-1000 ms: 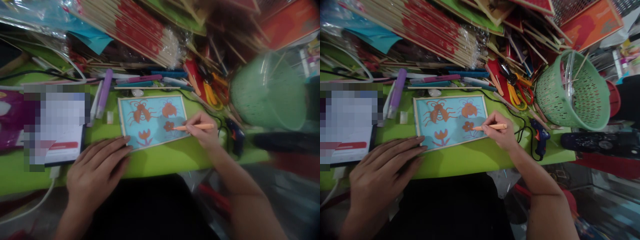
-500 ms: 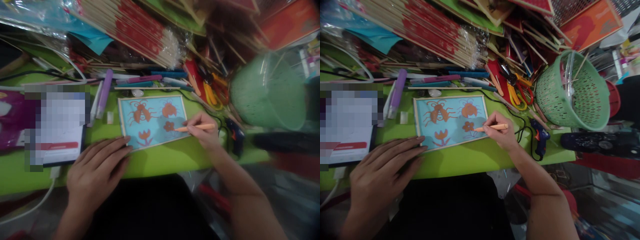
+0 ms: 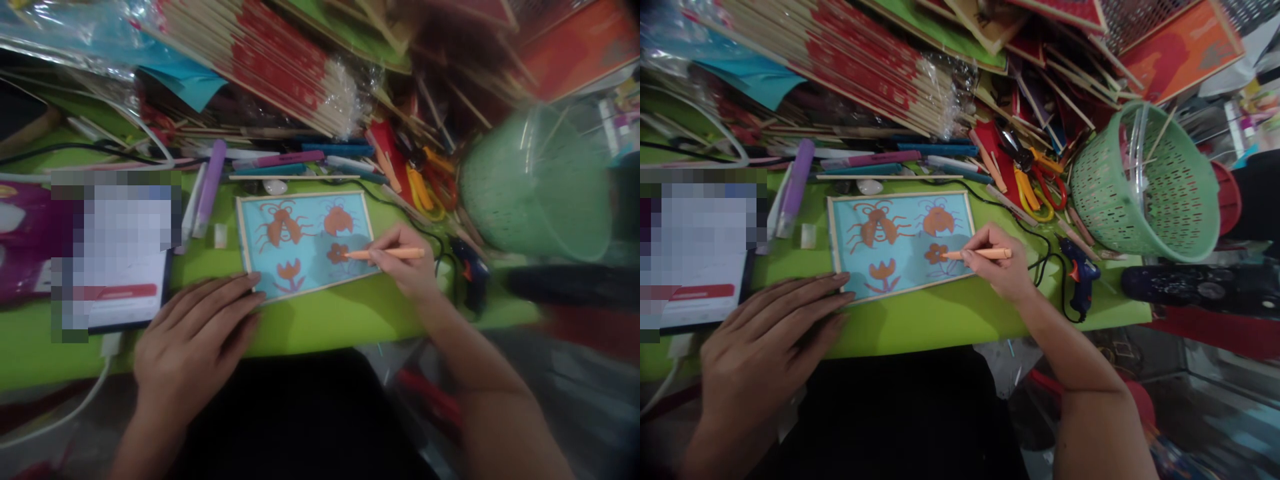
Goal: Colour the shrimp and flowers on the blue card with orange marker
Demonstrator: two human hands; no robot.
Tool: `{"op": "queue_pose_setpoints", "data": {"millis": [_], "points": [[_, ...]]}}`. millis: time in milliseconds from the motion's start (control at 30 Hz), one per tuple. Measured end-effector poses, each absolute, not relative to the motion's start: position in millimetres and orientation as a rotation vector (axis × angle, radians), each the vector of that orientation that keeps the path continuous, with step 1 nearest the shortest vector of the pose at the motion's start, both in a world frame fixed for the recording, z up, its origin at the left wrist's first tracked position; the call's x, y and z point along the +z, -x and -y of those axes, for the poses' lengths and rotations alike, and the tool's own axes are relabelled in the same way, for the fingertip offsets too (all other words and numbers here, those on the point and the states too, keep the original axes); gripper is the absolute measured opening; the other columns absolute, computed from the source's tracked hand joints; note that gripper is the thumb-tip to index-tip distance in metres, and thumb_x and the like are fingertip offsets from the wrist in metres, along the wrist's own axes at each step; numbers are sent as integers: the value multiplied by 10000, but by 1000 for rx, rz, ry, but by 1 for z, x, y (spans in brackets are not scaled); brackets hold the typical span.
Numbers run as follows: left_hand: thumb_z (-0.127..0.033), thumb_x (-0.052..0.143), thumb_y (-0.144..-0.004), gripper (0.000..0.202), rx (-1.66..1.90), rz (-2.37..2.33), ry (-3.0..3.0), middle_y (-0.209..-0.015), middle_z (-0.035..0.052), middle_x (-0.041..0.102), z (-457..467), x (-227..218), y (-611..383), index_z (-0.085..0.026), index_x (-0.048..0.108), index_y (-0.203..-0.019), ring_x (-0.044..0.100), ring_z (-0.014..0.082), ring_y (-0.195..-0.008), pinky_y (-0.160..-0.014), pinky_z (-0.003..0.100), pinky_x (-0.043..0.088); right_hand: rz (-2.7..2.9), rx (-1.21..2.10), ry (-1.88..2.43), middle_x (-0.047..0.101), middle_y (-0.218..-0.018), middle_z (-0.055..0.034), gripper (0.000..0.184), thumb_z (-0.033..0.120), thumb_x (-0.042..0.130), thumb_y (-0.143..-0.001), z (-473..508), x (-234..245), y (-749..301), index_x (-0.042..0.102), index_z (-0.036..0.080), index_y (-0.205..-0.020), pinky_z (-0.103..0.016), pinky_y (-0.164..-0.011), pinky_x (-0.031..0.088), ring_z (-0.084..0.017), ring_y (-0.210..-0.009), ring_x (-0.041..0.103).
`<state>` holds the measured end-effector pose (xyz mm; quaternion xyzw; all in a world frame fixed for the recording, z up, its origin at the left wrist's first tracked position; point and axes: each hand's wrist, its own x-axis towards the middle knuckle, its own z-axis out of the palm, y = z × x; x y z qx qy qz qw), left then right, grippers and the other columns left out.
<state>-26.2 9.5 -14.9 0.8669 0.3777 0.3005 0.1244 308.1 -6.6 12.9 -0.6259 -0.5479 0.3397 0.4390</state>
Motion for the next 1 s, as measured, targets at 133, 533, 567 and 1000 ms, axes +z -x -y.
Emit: {"op": "queue_pose_setpoints", "data": {"millis": [133,533,567,1000], "points": [[-156,713,-924,310,873,-1085,-2541,-1291,30,769,-9,-15,26,-276,687,-1208,751,269,-1119,-1001,485,593,1339,839,1524,729,-678,20,150,330,810,-856,6,13,-308,717,225,-804,-265,-532,504,-136,-586,656],[-163,706,-930,325,862,-1099,-2534,-1306,8,762,-9,-15,27,-300,687,-1223,748,258,-1126,-1022,480,583,1366,850,1544,764,-734,9,161,359,814,-868,7,9,-307,721,227,-856,-267,-538,526,-146,-621,700],[-159,708,-929,325,864,-1097,-2534,-1302,9,764,-9,-14,27,-299,687,-1221,748,259,-1127,-1020,483,584,1372,847,1541,763,-734,10,161,359,814,-869,7,9,-307,720,229,-858,-266,-541,527,-145,-622,700],[-155,713,-922,328,869,-1088,-2538,-1295,14,767,-9,-15,27,-293,690,-1218,748,264,-1123,-1005,482,587,1411,836,1552,765,-718,11,134,327,794,-881,6,14,-305,712,229,-840,-266,-551,544,-148,-629,715]]}}
